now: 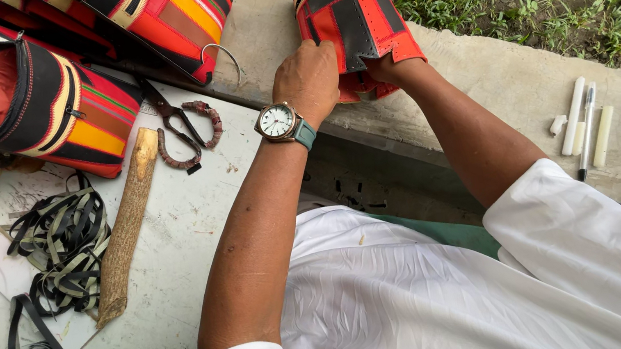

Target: The person works at an outdoor table on a colorful patchwork leather bag. They turn the bag inside out, work the seam and edges by hand, thread a needle, and hand-stitch the bag opening, pressing the leather flat as they sew.

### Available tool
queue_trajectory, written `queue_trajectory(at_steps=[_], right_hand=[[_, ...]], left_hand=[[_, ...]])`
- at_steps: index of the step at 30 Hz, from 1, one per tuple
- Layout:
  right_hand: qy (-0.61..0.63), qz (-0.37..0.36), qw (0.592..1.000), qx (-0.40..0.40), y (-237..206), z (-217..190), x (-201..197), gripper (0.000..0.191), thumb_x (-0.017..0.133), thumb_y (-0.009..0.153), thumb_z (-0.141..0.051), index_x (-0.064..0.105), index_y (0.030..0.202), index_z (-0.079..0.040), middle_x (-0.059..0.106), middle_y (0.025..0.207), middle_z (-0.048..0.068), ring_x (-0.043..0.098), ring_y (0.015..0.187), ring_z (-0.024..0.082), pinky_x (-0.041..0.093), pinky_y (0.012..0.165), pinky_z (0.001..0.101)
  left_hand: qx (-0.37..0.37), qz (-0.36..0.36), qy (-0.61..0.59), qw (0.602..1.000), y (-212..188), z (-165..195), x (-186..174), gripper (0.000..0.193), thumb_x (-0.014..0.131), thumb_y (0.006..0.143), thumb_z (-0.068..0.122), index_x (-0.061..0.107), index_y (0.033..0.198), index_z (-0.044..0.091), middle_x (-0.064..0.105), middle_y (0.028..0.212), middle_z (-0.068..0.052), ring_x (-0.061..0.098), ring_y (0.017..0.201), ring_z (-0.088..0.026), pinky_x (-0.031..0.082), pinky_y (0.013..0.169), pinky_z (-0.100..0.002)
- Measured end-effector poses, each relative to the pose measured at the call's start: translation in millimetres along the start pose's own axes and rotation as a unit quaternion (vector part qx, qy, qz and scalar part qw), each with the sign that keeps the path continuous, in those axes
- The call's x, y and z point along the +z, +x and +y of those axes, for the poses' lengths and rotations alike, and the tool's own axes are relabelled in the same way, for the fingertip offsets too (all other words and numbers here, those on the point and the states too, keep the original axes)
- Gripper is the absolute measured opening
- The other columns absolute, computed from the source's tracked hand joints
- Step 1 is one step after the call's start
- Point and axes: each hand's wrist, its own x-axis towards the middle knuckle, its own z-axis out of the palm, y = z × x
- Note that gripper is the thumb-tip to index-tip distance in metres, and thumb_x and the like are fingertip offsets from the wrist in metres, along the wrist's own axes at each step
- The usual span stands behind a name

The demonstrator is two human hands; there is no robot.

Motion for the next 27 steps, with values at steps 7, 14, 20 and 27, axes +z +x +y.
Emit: queue_trajectory(at_steps=[7,14,20,27], right_hand=[[-0.003,0.018,0.999,-0.033,-2.1,-2.6,-4.8,0.024,0.064,0.097,-0.013,0.068,0.12,-0.007,0.07,0.117,0.018,0.065,0.109,0.04,0.053,0.089,0.0469],[-0.073,-0.035,0.997,0.005,8.1,-15.3,2.2,0.031,0.068,0.091,-0.015,0.069,0.121,-0.011,0.069,0.122,0.018,0.062,0.113,0.041,0.051,0.093,0.048],[0.07,0.005,0.996,0.063,11.8,-8.6,-3.3,0.047,0.071,0.089,-0.02,0.062,0.134,-0.009,0.063,0.135,0.018,0.056,0.128,0.038,0.047,0.104,0.0441],[0.026,0.05,0.998,0.005,20.2,-12.0,-7.4,0.047,0.07,0.098,-0.023,0.06,0.141,-0.008,0.059,0.144,0.021,0.051,0.135,0.042,0.043,0.11,0.0467]], left_hand=[[-0.001,-0.005,-0.004,1.0,-0.5,-0.4,-0.5,0.028,0.075,0.077,0.005,0.066,0.103,0.004,0.066,0.107,-0.02,0.069,0.095,-0.042,0.057,0.081,-0.049],[0.012,0.012,0.004,1.0,0.6,-4.7,-6.2,0.019,0.074,0.08,0.005,0.069,0.099,0.004,0.068,0.103,-0.022,0.069,0.093,-0.044,0.057,0.079,-0.051],[0.017,-0.017,0.031,0.999,19.4,0.7,-6.5,0.009,0.071,0.081,0.004,0.074,0.09,0.005,0.072,0.092,-0.024,0.071,0.09,-0.043,0.059,0.076,-0.051],[0.044,-0.004,0.041,0.998,26.7,-4.7,1.0,0.009,0.071,0.08,0.003,0.074,0.088,0.004,0.072,0.092,-0.023,0.072,0.089,-0.042,0.059,0.076,-0.05]])
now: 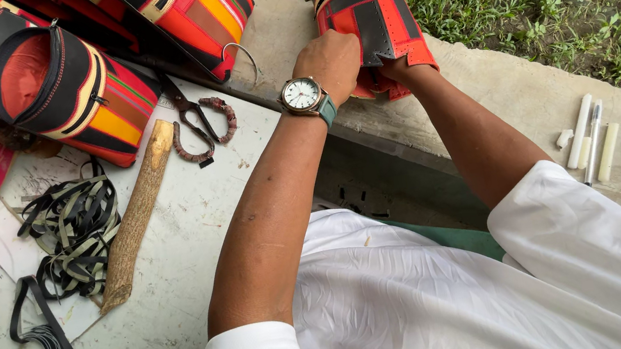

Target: The person works at an outdoor table on a colorful patchwork leather bag. They turn the bag inside out, work the seam and edges by hand, thread a needle, and hand-stitch the bag opening, pressing the leather flat as they sew.

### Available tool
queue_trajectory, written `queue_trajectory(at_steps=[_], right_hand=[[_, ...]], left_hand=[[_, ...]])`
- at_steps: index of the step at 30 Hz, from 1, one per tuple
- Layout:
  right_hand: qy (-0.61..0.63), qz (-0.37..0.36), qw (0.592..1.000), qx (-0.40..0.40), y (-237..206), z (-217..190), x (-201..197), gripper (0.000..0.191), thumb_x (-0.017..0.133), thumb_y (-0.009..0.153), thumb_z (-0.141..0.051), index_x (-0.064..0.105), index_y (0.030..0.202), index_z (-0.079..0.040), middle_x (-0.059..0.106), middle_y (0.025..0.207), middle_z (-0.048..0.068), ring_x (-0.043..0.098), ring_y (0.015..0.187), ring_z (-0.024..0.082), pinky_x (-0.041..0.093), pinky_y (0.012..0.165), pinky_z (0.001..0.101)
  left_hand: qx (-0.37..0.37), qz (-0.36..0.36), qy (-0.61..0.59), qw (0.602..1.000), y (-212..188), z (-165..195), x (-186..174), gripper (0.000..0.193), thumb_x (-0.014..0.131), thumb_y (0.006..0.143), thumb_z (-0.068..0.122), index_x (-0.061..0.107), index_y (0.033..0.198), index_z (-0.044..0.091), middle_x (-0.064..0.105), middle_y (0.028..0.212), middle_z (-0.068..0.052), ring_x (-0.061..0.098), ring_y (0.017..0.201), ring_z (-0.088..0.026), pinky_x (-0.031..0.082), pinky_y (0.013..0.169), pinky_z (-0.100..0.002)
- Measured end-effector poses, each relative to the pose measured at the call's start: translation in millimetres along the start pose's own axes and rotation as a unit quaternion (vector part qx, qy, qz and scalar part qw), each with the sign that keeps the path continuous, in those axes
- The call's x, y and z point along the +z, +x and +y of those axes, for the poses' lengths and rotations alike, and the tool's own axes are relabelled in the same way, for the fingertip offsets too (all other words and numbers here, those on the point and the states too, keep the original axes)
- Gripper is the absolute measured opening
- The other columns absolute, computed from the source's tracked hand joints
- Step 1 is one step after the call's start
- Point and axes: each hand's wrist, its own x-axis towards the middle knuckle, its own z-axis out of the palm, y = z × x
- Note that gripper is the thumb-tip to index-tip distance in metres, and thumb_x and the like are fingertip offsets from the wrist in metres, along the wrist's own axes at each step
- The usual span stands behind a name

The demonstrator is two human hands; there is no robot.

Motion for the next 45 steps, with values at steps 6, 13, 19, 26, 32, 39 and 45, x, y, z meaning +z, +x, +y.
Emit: queue_trajectory(at_steps=[6,13,19,26,32,39,45], right_hand=[[-0.067,-0.009,0.998,-0.01,0.5,2.3,2.0,0.049,0.071,0.096,-0.023,0.06,0.141,-0.008,0.057,0.144,0.022,0.05,0.134,0.043,0.042,0.109,0.0489],[-0.102,-0.066,0.993,0.011,-6.3,-11.8,0.4,0.035,0.063,0.097,-0.022,0.063,0.127,-0.005,0.063,0.125,0.022,0.057,0.116,0.042,0.047,0.1,0.0498],[-0.142,-0.166,0.976,0.027,-47.6,-39.2,1.7,0.023,0.052,0.096,-0.014,0.067,0.107,0.0,0.07,0.095,0.024,0.066,0.089,0.041,0.051,0.084,0.0534],[-0.189,-0.176,0.966,-0.031,-38.1,-27.6,11.9,0.023,0.055,0.09,-0.012,0.069,0.101,0.003,0.07,0.08,0.022,0.067,0.073,0.037,0.053,0.073,0.0504],[-0.266,-0.221,0.935,-0.074,-40.4,-31.2,13.7,0.022,0.057,0.089,-0.014,0.071,0.099,0.0,0.072,0.086,0.018,0.069,0.079,0.033,0.054,0.077,0.0476],[-0.257,-0.194,0.943,-0.085,-26.1,-32.0,17.7,0.032,0.058,0.088,-0.016,0.069,0.112,0.002,0.073,0.096,0.022,0.07,0.087,0.036,0.053,0.084,0.0479],[-0.178,-0.104,0.975,-0.082,-13.5,-37.2,8.2,0.034,0.063,0.087,-0.02,0.07,0.117,-0.007,0.07,0.115,0.021,0.064,0.107,0.041,0.05,0.093,0.0465]], left_hand=[[-0.001,0.006,-0.011,1.0,0.8,-2.7,3.3,0.009,0.073,0.08,0.005,0.073,0.089,0.005,0.072,0.09,-0.023,0.072,0.088,-0.042,0.059,0.076,-0.05],[-0.019,0.014,-0.027,0.999,-4.4,-3.9,-5.2,0.007,0.071,0.079,0.003,0.073,0.086,0.003,0.071,0.09,-0.026,0.071,0.088,-0.045,0.059,0.074,-0.052],[-0.044,0.001,-0.062,0.997,-0.8,-13.8,-23.2,0.01,0.068,0.078,0.002,0.073,0.087,0.0,0.071,0.091,-0.029,0.069,0.089,-0.048,0.058,0.078,-0.054],[-0.055,-0.019,-0.07,0.996,9.4,-11.0,-26.3,0.012,0.066,0.079,0.003,0.071,0.088,-0.004,0.069,0.093,-0.033,0.068,0.092,-0.05,0.056,0.082,-0.054],[-0.035,-0.022,-0.071,0.997,10.9,-15.2,-17.3,0.014,0.065,0.078,0.002,0.07,0.089,-0.005,0.069,0.09,-0.033,0.068,0.091,-0.05,0.057,0.081,-0.054],[-0.015,-0.013,-0.073,0.997,16.7,-21.0,-14.8,0.013,0.063,0.076,0.0,0.071,0.086,-0.005,0.068,0.089,-0.034,0.067,0.089,-0.051,0.057,0.081,-0.055],[-0.023,-0.016,-0.082,0.996,18.4,-18.4,-19.8,0.016,0.063,0.076,0.0,0.072,0.089,-0.004,0.068,0.09,-0.035,0.067,0.09,-0.051,0.056,0.082,-0.055]])
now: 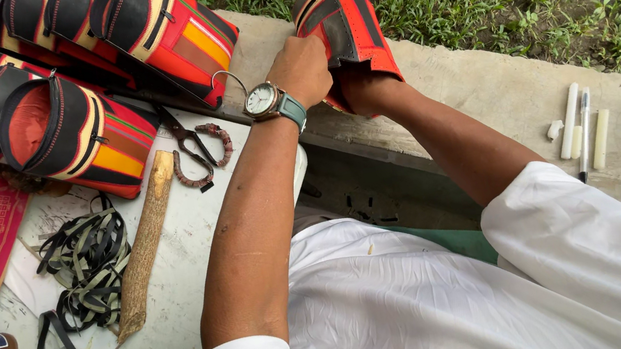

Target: The person works at an outdoor table on a colorful patchwork leather bag. They turn the bag inside out, work the seam and edges by hand, thread a needle, and hand-stitch the bag opening, pressing the leather flat as they sew.

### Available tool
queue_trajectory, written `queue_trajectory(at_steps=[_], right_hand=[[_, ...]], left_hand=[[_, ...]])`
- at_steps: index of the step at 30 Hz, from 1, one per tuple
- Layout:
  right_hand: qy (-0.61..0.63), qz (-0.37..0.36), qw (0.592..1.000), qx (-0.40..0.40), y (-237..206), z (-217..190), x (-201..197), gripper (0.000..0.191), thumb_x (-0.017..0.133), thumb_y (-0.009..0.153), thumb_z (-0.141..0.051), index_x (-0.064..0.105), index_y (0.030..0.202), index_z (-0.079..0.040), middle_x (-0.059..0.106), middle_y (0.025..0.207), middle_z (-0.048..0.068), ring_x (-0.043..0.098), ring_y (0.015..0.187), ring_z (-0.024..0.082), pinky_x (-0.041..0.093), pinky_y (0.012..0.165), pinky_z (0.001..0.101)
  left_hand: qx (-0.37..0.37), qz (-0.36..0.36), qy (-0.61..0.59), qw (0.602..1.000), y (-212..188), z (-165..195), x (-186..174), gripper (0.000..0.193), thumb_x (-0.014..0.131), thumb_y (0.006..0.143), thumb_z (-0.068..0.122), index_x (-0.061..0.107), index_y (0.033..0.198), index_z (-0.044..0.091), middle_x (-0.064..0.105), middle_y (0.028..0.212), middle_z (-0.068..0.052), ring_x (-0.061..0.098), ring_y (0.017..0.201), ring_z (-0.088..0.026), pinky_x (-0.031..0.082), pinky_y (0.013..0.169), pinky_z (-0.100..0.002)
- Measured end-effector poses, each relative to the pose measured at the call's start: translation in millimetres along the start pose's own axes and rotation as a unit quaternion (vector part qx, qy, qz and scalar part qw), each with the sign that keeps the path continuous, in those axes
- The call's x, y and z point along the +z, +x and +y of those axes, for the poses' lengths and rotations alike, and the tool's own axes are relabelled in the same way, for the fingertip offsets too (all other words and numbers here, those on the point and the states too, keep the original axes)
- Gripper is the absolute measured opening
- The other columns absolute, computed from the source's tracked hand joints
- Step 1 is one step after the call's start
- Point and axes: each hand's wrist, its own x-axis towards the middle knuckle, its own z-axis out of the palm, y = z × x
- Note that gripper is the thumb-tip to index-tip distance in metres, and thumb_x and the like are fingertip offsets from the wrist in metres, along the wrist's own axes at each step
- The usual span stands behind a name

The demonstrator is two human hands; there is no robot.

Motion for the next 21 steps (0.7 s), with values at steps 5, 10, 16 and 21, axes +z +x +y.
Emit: queue_trajectory(at_steps=[5,10,16,21], right_hand=[[0.056,-0.016,0.998,-0.002,2.8,-0.8,-3.6,0.03,0.066,0.095,-0.032,0.07,0.116,-0.011,0.069,0.121,0.017,0.062,0.114,0.039,0.049,0.098,0.0436],[0.116,-0.102,0.981,0.12,6.3,-2.0,-3.3,0.041,0.069,0.087,-0.038,0.068,0.12,-0.013,0.065,0.125,0.017,0.06,0.112,0.038,0.05,0.091,0.0422],[0.012,-0.152,0.984,0.088,17.1,-18.4,-39.1,0.035,0.071,0.086,-0.03,0.07,0.12,-0.019,0.067,0.125,0.013,0.062,0.116,0.033,0.052,0.097,0.0392],[0.185,-0.283,0.905,0.26,18.1,-22.1,-56.4,0.049,0.067,0.083,-0.014,0.063,0.129,-0.027,0.065,0.129,0.009,0.067,0.11,0.032,0.063,0.074,0.0492]], left_hand=[[-0.007,-0.005,-0.011,1.0,-3.9,0.7,-0.6,0.016,0.062,0.076,-0.001,0.072,0.088,-0.005,0.068,0.092,-0.034,0.067,0.092,-0.051,0.056,0.083,-0.054],[-0.011,-0.01,-0.003,1.0,-4.8,1.6,-0.1,0.017,0.063,0.076,0.0,0.071,0.089,-0.006,0.068,0.092,-0.035,0.067,0.092,-0.051,0.056,0.084,-0.054],[-0.015,-0.006,-0.005,1.0,-3.4,0.0,2.2,0.017,0.062,0.075,0.0,0.072,0.089,-0.005,0.068,0.091,-0.034,0.067,0.092,-0.051,0.056,0.084,-0.055],[-0.003,0.001,-0.007,1.0,-2.0,-4.2,5.0,0.017,0.062,0.076,0.0,0.072,0.089,-0.005,0.068,0.091,-0.034,0.067,0.091,-0.051,0.056,0.084,-0.055]])
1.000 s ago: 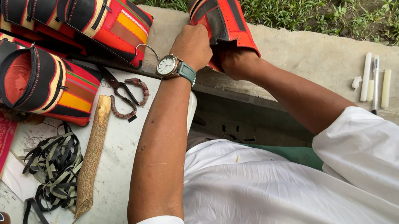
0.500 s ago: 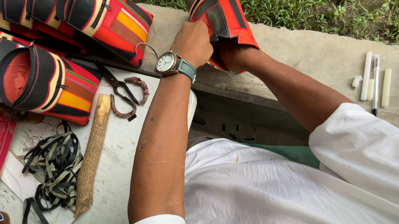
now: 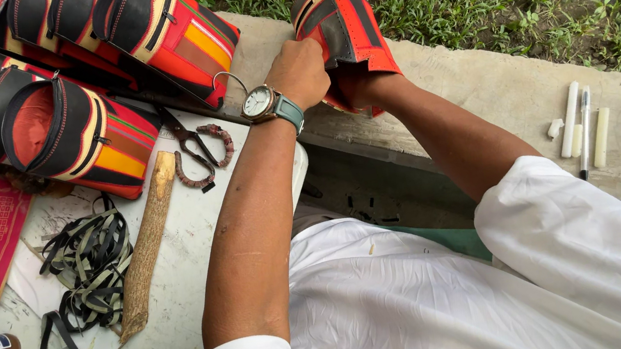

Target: The person works at an outdoor table on a colorful patchwork leather bag. They turn the bag inside out, work the seam and edges by hand, thread a needle, and hand-stitch the bag opening, pressing the leather flat as they sew.

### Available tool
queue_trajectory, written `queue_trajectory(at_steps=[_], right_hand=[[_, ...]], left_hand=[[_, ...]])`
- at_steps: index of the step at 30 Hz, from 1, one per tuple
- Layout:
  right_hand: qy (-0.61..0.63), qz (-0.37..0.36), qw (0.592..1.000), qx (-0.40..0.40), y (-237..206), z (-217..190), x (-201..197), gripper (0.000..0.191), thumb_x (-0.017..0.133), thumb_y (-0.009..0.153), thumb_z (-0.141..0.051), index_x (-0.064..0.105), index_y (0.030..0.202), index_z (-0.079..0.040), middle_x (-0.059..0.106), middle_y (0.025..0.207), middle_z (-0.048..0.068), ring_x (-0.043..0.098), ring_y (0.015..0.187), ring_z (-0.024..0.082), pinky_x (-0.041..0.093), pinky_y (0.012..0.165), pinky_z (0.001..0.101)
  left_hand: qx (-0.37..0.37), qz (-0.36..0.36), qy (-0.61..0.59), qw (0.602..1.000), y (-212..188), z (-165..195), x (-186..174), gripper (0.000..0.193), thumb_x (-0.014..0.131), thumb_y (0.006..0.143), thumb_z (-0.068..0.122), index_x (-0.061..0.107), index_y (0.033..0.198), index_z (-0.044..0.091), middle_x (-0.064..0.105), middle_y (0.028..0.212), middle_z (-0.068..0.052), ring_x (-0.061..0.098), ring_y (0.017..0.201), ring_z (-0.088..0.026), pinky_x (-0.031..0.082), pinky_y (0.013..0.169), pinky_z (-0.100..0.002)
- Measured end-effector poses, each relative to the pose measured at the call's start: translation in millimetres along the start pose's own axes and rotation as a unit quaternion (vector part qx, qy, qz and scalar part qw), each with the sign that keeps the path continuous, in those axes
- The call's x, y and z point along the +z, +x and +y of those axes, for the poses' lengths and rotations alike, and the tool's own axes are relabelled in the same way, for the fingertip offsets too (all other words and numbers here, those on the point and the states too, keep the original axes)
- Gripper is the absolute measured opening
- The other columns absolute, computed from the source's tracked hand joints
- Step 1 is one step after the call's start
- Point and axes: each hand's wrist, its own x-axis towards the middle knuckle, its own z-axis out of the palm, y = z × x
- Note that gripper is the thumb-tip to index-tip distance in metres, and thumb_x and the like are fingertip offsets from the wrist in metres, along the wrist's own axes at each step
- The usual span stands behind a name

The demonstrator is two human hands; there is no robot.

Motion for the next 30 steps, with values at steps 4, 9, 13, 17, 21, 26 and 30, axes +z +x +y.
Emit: queue_trajectory(at_steps=[4,9,13,17,21,26,30], right_hand=[[-0.183,0.113,0.965,-0.152,20.1,14.5,9.0,0.046,0.076,0.073,-0.014,0.07,0.119,-0.021,0.067,0.124,0.013,0.062,0.116,0.034,0.052,0.095,0.0404],[-0.167,0.116,0.967,-0.154,30.9,21.4,14.1,0.038,0.074,0.08,-0.015,0.072,0.116,-0.023,0.07,0.121,0.011,0.064,0.111,0.034,0.055,0.092,0.0419],[0.023,-0.021,0.999,0.008,7.1,4.3,-1.1,0.042,0.063,0.082,-0.006,0.067,0.119,-0.026,0.068,0.112,0.009,0.071,0.089,0.03,0.064,0.061,0.0505],[0.05,-0.041,0.998,0.011,0.7,-6.8,-14.8,0.031,0.06,0.086,-0.005,0.067,0.115,-0.014,0.065,0.096,0.01,0.066,0.074,0.029,0.056,0.049,0.046],[-0.034,0.021,0.997,-0.064,33.5,15.9,-6.3,0.031,0.061,0.086,-0.007,0.067,0.116,-0.014,0.065,0.099,0.011,0.066,0.079,0.031,0.056,0.055,0.0465],[-0.108,0.163,0.966,-0.168,67.9,58.0,25.5,0.031,0.061,0.087,-0.009,0.068,0.116,-0.012,0.066,0.103,0.012,0.065,0.085,0.033,0.055,0.063,0.0472],[-0.113,0.255,0.933,-0.225,71.9,63.2,34.7,0.031,0.062,0.087,-0.011,0.068,0.117,-0.011,0.067,0.105,0.014,0.065,0.09,0.034,0.054,0.069,0.0478]], left_hand=[[-0.002,-0.001,0.001,1.0,2.9,0.7,1.7,0.018,0.062,0.076,0.0,0.072,0.089,-0.006,0.068,0.091,-0.035,0.067,0.091,-0.051,0.056,0.084,-0.055],[-0.01,-0.008,-0.002,1.0,1.5,1.9,1.3,0.018,0.062,0.076,0.0,0.071,0.089,-0.006,0.068,0.092,-0.035,0.067,0.091,-0.052,0.055,0.084,-0.055],[-0.004,-0.005,-0.009,1.0,-1.6,3.2,-0.8,0.017,0.061,0.076,0.0,0.071,0.089,-0.006,0.068,0.091,-0.035,0.067,0.091,-0.052,0.056,0.084,-0.055],[-0.017,0.003,-0.02,1.0,0.2,4.3,-2.8,0.015,0.06,0.077,0.0,0.07,0.087,-0.006,0.068,0.092,-0.035,0.066,0.091,-0.053,0.055,0.082,-0.056],[-0.016,0.075,-0.053,0.996,-17.8,6.2,13.8,0.013,0.06,0.084,0.004,0.069,0.091,-0.002,0.069,0.092,-0.031,0.068,0.09,-0.051,0.056,0.081,-0.057],[-0.157,0.081,-0.126,0.976,-69.6,10.8,56.1,0.081,0.07,0.081,0.013,0.029,0.151,0.008,0.054,0.12,-0.033,0.062,0.098,-0.053,0.052,0.082,-0.059],[-0.21,0.065,-0.189,0.957,-72.0,11.7,55.5,0.092,0.065,0.087,0.007,0.017,0.165,0.019,0.068,0.095,-0.032,0.065,0.088,-0.054,0.05,0.078,-0.064]])
